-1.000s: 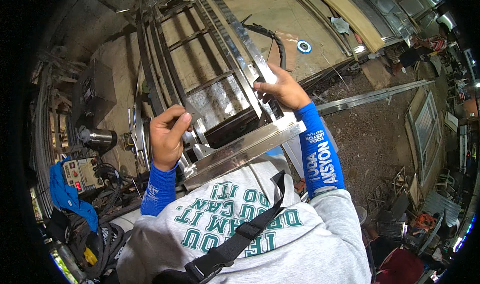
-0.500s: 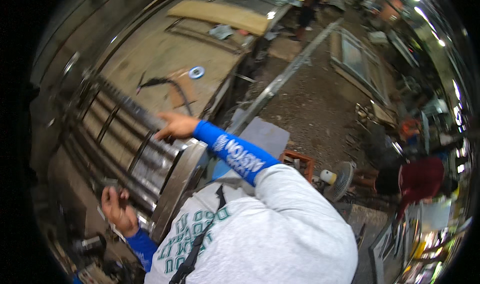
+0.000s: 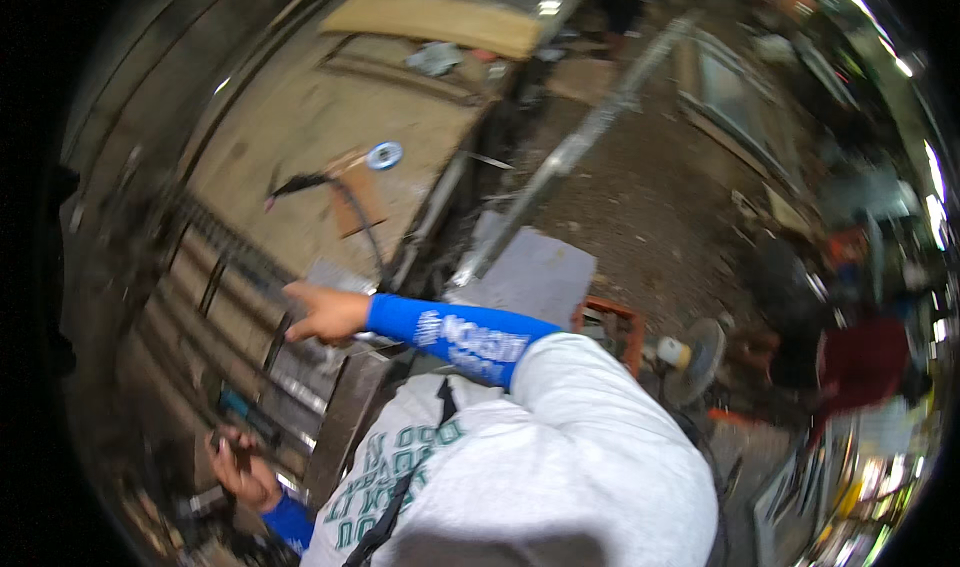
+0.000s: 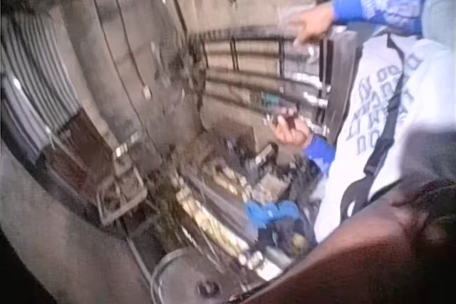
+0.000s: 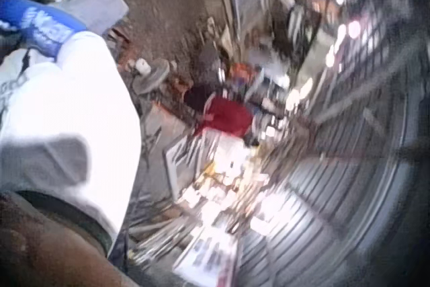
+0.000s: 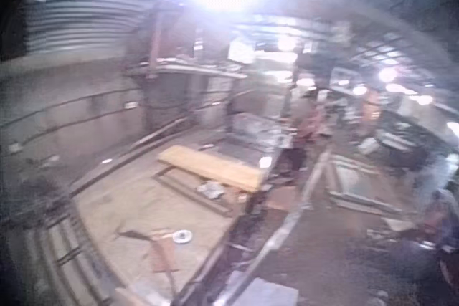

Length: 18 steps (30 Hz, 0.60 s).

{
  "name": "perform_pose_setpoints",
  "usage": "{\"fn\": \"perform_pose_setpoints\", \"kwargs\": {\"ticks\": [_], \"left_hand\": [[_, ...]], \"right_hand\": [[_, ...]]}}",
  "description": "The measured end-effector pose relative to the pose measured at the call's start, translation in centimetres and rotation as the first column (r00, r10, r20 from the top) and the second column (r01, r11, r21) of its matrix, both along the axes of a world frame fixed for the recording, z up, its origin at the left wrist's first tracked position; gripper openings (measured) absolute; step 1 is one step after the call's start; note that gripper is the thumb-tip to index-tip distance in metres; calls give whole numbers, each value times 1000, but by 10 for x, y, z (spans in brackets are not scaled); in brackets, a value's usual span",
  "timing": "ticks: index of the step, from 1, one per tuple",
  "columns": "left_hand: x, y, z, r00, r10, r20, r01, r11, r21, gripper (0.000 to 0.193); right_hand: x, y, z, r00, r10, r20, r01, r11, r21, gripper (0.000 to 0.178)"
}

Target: The person welds metal frame components using a handheld welding torch. They position a wooden template against the frame to guide alignment, then apply welds to joints. The person handles metal bars and a wooden template, and uses a welding torch to join parts.

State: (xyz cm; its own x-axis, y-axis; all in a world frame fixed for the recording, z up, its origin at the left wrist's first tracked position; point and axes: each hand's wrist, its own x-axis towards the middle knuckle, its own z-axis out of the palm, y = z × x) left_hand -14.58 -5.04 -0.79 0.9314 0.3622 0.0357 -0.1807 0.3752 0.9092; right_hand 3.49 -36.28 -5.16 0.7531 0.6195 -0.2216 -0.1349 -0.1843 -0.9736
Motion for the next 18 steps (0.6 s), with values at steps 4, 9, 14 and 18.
{"fn": "perform_pose_setpoints", "kwargs": {"ticks": [4,9,14,18], "left_hand": [[2,-3,-11,997,26,71,-31,997,73,20],[-4,-16,3,989,133,66,-142,976,164,17],[-1,-23,7,983,178,31,-181,967,180,14],[-3,-25,15,981,190,-29,-174,944,281,14]], "right_hand": [[-4,-14,-37,998,-21,-54,34,967,252,77],[58,-84,-139,850,-477,-224,496,868,32,26],[148,-147,-245,431,-782,-451,825,544,-154,14],[178,-139,-235,508,-688,-518,692,684,-229,19]]}}
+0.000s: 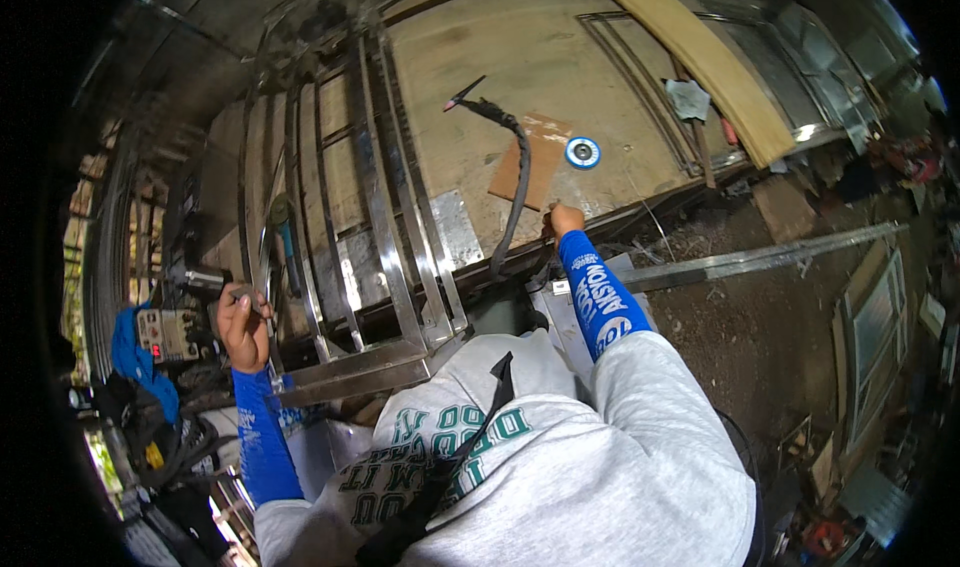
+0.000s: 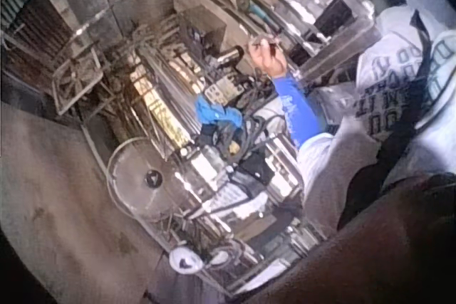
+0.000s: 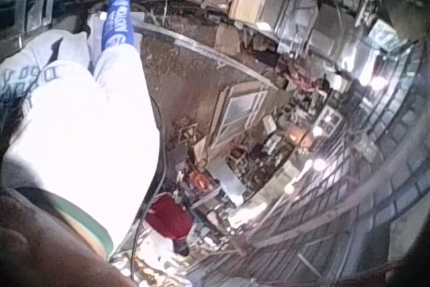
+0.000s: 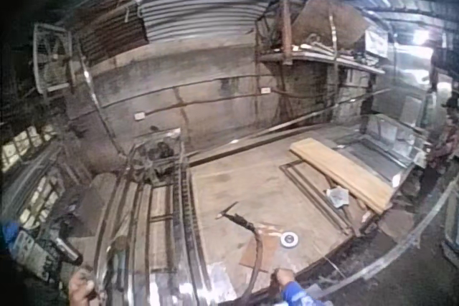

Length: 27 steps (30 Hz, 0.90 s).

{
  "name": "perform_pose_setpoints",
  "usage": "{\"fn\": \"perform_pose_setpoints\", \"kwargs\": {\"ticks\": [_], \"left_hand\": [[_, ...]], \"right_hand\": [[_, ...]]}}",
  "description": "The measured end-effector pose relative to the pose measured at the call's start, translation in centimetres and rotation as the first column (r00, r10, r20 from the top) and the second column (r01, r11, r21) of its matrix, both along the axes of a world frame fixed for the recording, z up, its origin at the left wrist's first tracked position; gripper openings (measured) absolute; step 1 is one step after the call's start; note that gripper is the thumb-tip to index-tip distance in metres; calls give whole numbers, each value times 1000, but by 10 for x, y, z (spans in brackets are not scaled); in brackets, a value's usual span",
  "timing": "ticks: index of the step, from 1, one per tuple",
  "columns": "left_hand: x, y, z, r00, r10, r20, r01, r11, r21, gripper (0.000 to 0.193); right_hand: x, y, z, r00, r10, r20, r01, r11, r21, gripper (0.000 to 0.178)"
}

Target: The person welds metal frame components using a handheld welding torch. They position a wooden template against the frame to guide alignment, then apply welds to joints. The person handles metal bars and a wooden template, and uses a welding torch to join parts.

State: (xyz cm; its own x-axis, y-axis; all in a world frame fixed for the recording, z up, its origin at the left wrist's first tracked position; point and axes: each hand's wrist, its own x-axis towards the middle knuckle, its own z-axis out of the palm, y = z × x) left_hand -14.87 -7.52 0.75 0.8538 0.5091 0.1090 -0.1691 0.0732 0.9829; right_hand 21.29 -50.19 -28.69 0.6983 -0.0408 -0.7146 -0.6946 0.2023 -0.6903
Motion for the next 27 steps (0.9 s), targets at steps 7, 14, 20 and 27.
{"fn": "perform_pose_setpoints", "kwargs": {"ticks": [7,14,20,27], "left_hand": [[2,1,-1,997,21,-74,-22,1000,-17,15],[-1,-6,5,986,83,-147,-77,996,43,16],[3,-4,7,988,51,-146,-44,998,48,14],[-1,-2,0,990,41,-131,-33,998,61,15]], "right_hand": [[27,28,5,977,-170,-132,188,973,135,23],[42,54,27,965,-227,-130,244,961,134,18],[76,21,-12,974,166,155,-99,925,-366,31],[67,-70,35,977,-118,180,123,992,-19,29]]}}
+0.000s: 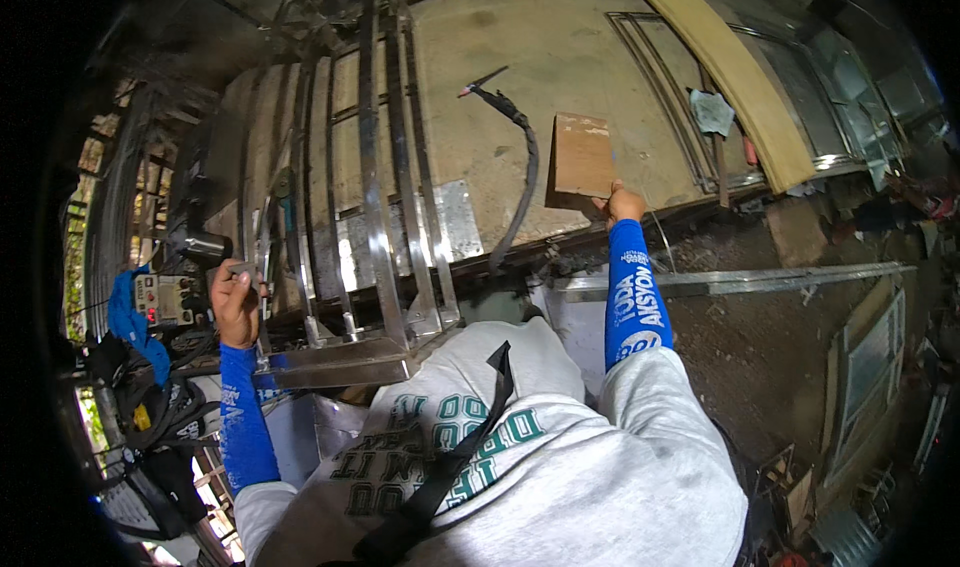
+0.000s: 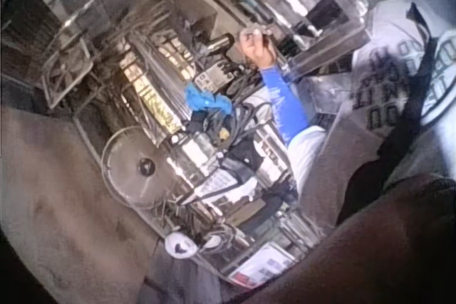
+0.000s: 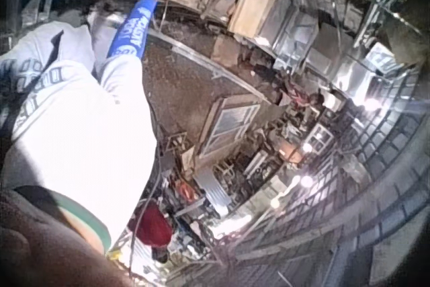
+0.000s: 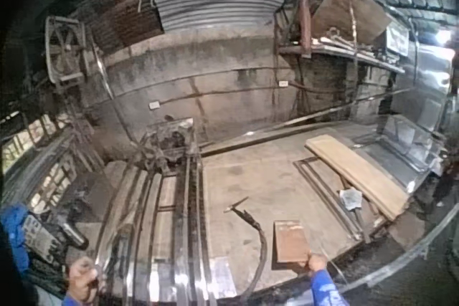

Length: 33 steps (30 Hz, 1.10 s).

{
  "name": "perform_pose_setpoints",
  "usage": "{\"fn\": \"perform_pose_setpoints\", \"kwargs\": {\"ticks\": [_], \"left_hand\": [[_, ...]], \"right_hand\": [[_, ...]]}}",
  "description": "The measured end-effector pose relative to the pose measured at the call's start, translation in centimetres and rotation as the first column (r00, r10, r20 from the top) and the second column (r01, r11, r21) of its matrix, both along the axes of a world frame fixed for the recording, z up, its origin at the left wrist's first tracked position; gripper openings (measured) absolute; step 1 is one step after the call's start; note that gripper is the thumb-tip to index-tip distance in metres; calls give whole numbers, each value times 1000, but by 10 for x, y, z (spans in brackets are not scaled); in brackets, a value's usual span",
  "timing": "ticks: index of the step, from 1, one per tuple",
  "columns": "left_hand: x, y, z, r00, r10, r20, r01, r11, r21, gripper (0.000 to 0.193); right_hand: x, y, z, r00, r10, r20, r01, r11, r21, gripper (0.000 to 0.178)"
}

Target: The person welds metal frame components using a handheld welding torch. They position a wooden template against the frame to guide alignment, then apply welds to joints. The person handles metal bars and a wooden template, and uses a welding torch to join parts.

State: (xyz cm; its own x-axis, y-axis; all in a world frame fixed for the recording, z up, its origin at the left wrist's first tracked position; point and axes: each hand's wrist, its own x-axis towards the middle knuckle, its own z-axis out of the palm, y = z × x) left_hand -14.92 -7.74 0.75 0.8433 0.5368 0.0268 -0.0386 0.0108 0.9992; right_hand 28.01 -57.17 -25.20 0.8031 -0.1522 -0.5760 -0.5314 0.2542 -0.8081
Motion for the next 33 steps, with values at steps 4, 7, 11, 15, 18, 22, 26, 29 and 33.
{"fn": "perform_pose_setpoints", "kwargs": {"ticks": [4,7,11,15,18,22,26,29,33], "left_hand": [[3,4,-7,1000,-3,-6,4,1000,22,16],[5,-1,-2,1000,-4,-7,5,1000,27,15],[3,-3,3,999,-19,-38,22,997,71,16],[-1,-4,-5,995,70,-69,-62,992,114,17],[3,-3,3,999,23,27,-28,976,218,15],[2,-23,51,925,129,358,-181,976,117,15],[-8,-36,103,919,69,387,-197,933,302,19],[-3,-46,123,979,39,200,-117,910,397,22],[29,-33,100,992,120,-48,-45,666,745,27]], "right_hand": [[-21,-67,15,992,-104,72,103,994,19,34],[-39,-93,32,984,-39,176,44,999,-23,35],[-48,-90,83,906,133,401,-108,991,-84,36],[-46,-29,165,719,336,608,-287,941,-180,36],[-49,30,224,555,472,685,-451,863,-229,32],[-80,127,289,377,633,676,-661,695,-283,31],[-114,198,305,163,773,613,-804,465,-371,30],[-132,238,296,32,839,544,-823,331,-462,30],[-147,267,287,-28,887,462,-827,239,-509,30]]}}
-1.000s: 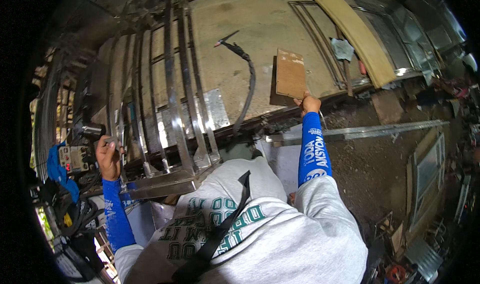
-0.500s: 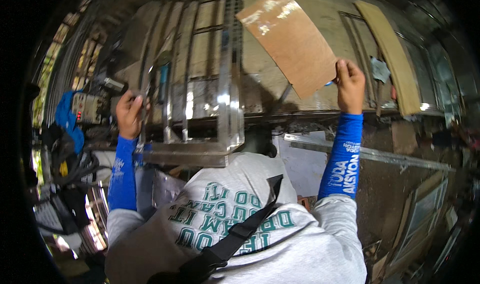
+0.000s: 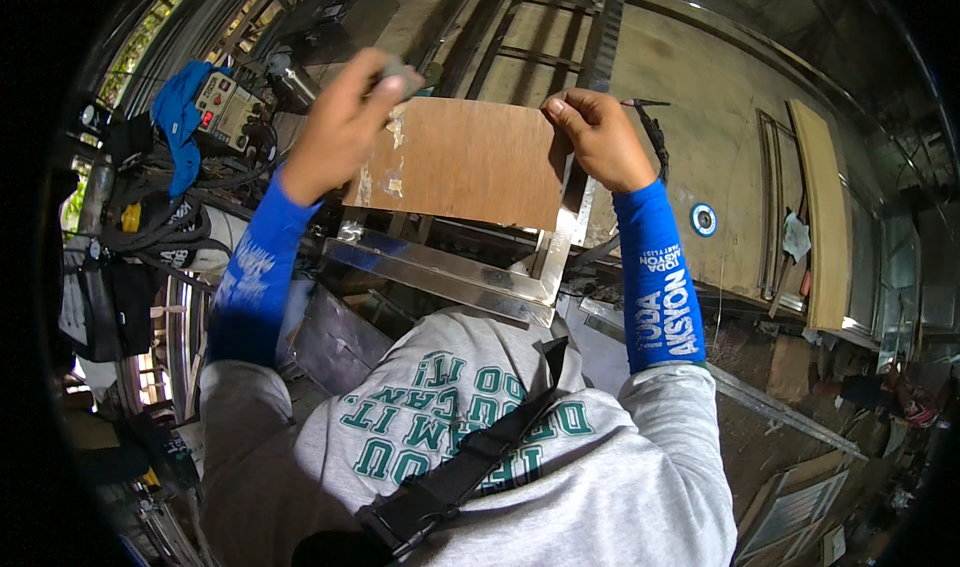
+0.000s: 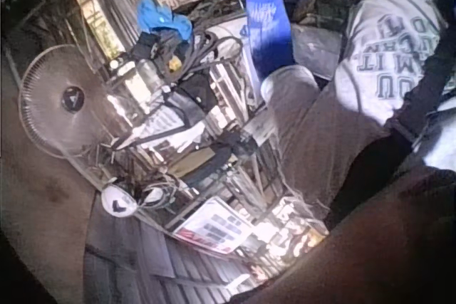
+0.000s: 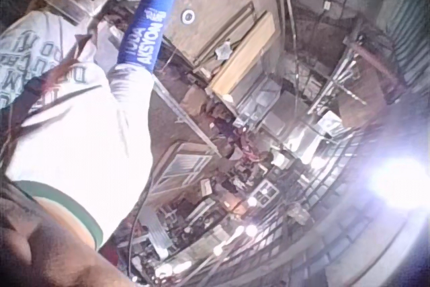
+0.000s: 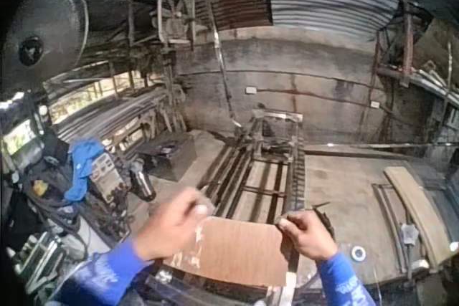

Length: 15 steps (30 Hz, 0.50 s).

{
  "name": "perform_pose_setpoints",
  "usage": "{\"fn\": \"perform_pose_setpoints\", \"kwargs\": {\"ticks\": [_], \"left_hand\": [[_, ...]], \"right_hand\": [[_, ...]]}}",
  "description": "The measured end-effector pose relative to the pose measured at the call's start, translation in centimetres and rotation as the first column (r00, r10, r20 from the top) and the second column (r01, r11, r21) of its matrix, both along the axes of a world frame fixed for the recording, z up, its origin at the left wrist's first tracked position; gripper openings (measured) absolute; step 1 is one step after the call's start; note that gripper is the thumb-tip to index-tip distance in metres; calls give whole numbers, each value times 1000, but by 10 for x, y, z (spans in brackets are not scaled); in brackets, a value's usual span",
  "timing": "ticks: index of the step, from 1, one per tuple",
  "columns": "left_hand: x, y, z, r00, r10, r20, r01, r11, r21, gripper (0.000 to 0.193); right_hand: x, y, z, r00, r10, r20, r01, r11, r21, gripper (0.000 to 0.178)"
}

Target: The person welds metal frame components using a handheld welding torch. They position a wooden template against the frame to guide alignment, then apply welds to joints. The person handles metal bars and a wooden template, and uses a welding torch to join parts.

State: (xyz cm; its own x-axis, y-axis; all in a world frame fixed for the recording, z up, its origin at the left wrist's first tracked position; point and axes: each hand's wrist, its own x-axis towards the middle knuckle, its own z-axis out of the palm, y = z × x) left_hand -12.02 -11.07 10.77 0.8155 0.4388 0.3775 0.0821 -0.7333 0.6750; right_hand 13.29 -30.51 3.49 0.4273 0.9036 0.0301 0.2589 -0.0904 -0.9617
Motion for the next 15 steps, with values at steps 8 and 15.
{"fn": "perform_pose_setpoints", "kwargs": {"ticks": [8,15], "left_hand": [[64,18,-43,965,136,-226,-75,962,263,26],[90,25,-39,746,47,664,37,993,-112,23]], "right_hand": [[6,0,6,976,-147,-159,168,978,123,37],[10,-29,10,788,-95,-609,223,965,138,82]]}}
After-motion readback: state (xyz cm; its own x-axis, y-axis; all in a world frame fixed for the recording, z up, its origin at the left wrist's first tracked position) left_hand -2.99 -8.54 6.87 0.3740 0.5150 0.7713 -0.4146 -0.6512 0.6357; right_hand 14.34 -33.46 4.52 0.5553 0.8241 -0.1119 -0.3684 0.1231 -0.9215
